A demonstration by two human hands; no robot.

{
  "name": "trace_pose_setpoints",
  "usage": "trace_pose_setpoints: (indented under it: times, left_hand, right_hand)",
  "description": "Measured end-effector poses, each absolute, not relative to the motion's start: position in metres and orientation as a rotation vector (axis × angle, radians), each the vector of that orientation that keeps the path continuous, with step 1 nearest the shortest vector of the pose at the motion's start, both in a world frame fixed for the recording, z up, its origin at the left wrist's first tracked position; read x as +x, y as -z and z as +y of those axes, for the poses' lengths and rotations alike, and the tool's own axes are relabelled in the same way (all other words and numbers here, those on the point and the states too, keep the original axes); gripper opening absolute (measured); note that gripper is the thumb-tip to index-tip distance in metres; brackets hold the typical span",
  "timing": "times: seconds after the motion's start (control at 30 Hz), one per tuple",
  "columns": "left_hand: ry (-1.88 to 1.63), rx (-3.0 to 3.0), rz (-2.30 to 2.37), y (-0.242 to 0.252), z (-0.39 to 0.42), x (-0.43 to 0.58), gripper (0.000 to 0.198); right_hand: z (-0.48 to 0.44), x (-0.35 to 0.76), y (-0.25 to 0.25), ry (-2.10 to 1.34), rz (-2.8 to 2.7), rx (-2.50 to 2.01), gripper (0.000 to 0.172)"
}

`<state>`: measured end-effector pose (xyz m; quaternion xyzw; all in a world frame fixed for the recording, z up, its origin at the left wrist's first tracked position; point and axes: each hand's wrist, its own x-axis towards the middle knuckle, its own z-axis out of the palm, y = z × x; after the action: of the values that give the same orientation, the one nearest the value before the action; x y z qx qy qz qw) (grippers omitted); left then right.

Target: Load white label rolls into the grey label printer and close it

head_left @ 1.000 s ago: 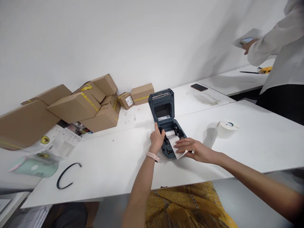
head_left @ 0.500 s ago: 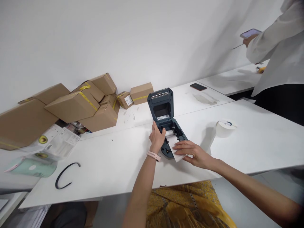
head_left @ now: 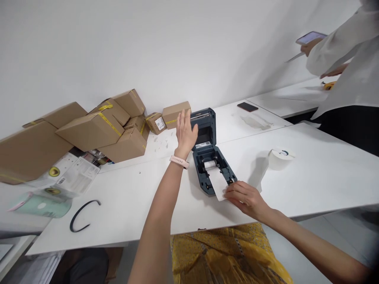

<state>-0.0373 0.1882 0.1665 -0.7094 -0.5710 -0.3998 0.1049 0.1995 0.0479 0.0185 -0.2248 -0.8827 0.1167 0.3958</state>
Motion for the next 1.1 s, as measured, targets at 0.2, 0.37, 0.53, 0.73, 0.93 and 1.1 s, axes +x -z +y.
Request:
trace_pose_setpoints:
  times: [0.2, 0.37, 0.53, 0.73, 0.93, 1.1]
  left_hand:
    - [1.062, -2.178, -1.694, -0.176, 0.213, -0.029, 0.057]
    - [1.068, -2.148, -1.658, -0.182, 0.191, -0.025, 0.028]
    - [1.201, -2.215, -1.511, -0.156, 0.134, -0.016, 0.025]
    - [1.231, -2.291, -1.449, -0.101, 0.078, -0.005, 0.028]
    - [1.116, -2.321, -1.461, -0.046, 0.04, -0.001, 0.024]
    - [1.134, -2.245, -1.311, -0.022, 0.027, 0.002, 0.026]
  right_hand:
    - [0.041, 0.194, -0.014, -0.209, -2.292, -0.584, 0.014]
    - [0.041, 0.195, -0.015, -0.218, -2.304, -0.56, 0.017]
    - [0.04, 0.195, -0.01, -0.174, -2.306, -0.546, 0.019]
    - [0.039, 0.197, -0.003, -0.114, -2.31, -0.539, 0.023]
    - [0.038, 0.202, 0.0, -0.059, -2.295, -0.536, 0.026]
    - [0.036, 0.204, 0.001, -0.014, -2.271, -0.515, 0.024]
